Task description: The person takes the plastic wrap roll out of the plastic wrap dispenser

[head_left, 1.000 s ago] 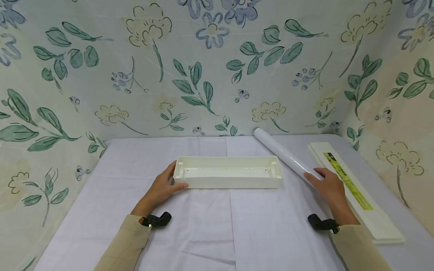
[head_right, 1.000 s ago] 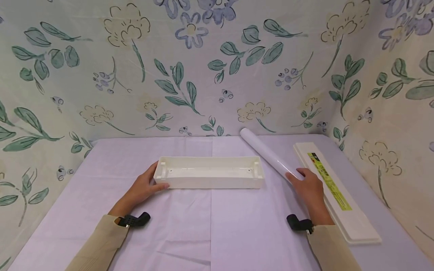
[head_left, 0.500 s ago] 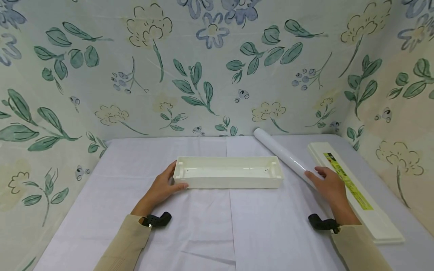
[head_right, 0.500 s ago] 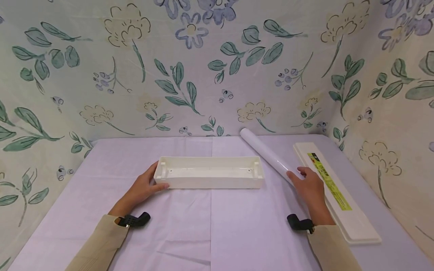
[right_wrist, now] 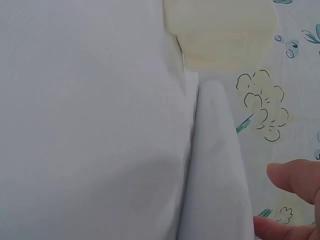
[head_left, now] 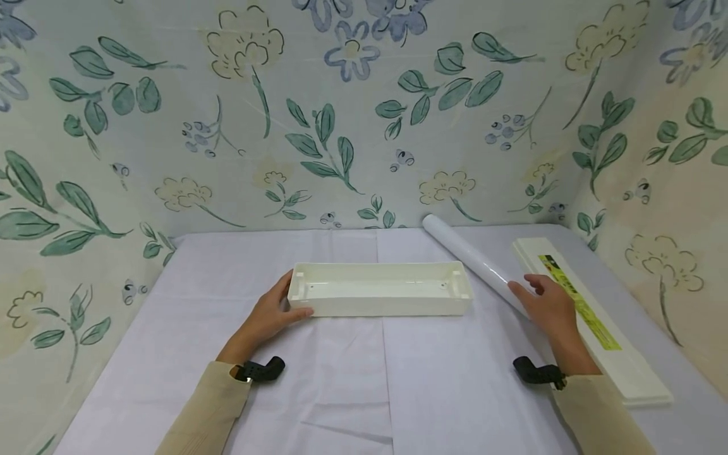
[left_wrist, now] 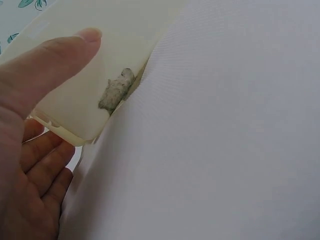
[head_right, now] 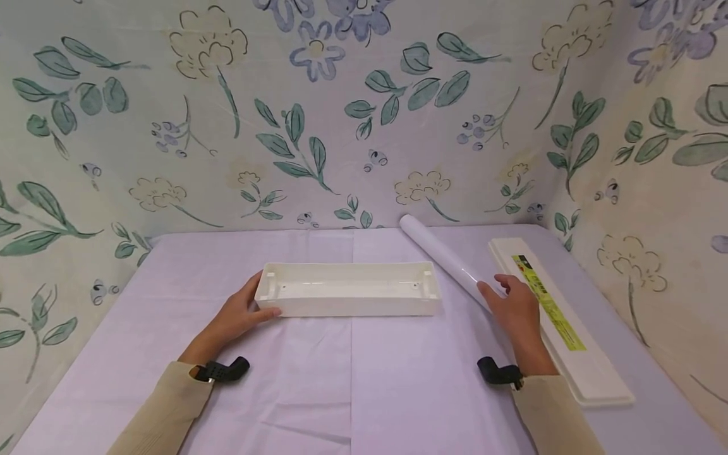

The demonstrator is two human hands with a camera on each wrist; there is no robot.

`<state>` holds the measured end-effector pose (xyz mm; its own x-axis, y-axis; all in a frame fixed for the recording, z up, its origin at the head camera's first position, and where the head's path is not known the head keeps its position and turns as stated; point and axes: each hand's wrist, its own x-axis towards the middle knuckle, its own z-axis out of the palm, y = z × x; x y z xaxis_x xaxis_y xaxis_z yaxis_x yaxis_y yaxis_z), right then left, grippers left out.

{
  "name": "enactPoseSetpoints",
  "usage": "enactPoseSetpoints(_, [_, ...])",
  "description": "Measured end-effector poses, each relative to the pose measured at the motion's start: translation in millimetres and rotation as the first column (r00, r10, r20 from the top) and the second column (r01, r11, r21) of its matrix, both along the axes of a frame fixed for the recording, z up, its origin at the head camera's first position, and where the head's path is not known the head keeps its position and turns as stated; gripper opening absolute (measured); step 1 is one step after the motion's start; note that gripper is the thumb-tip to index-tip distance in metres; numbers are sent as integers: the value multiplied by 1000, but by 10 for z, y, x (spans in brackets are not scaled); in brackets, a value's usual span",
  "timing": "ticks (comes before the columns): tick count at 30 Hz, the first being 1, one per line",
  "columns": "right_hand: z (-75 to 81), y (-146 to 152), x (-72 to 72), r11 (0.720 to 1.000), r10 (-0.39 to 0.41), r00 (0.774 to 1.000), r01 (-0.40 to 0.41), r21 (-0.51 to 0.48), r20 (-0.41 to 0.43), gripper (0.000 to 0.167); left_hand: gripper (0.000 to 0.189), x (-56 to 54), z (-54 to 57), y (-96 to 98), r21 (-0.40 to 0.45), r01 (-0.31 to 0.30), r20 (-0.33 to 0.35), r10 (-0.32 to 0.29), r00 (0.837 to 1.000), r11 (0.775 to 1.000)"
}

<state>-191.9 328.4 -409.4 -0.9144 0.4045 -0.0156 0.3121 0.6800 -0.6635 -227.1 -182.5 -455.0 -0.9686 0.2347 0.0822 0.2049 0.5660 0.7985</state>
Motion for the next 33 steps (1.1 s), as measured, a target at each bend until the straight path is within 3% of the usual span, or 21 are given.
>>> enactPoseSetpoints(10, [82,-88,7,1000,-6,1000,6,-4,-1,74,89,27,55,4,63,20,27,-22,999,998])
enactPoseSetpoints(13, [107,-118,5,1000,-15,1000,15,1,9,73,84,106,201,53,81,25,39,-28,999,996])
enactPoseSetpoints(17, [125,-145,5,1000,-23,1000,23,3,10,71,83,112,227,67,107,25,56,-31,998,994])
enactPoseSetpoints(21, [133,-156,13,1000,-9,1000,9,3,-5,70,86,19,60,13,115,25,45,-31,999,993])
enactPoseSetpoints(33, [224,-246,67,999,33,998,-31,28,-62,67,89,19,56,-2,121,-1,46,-5,999,993])
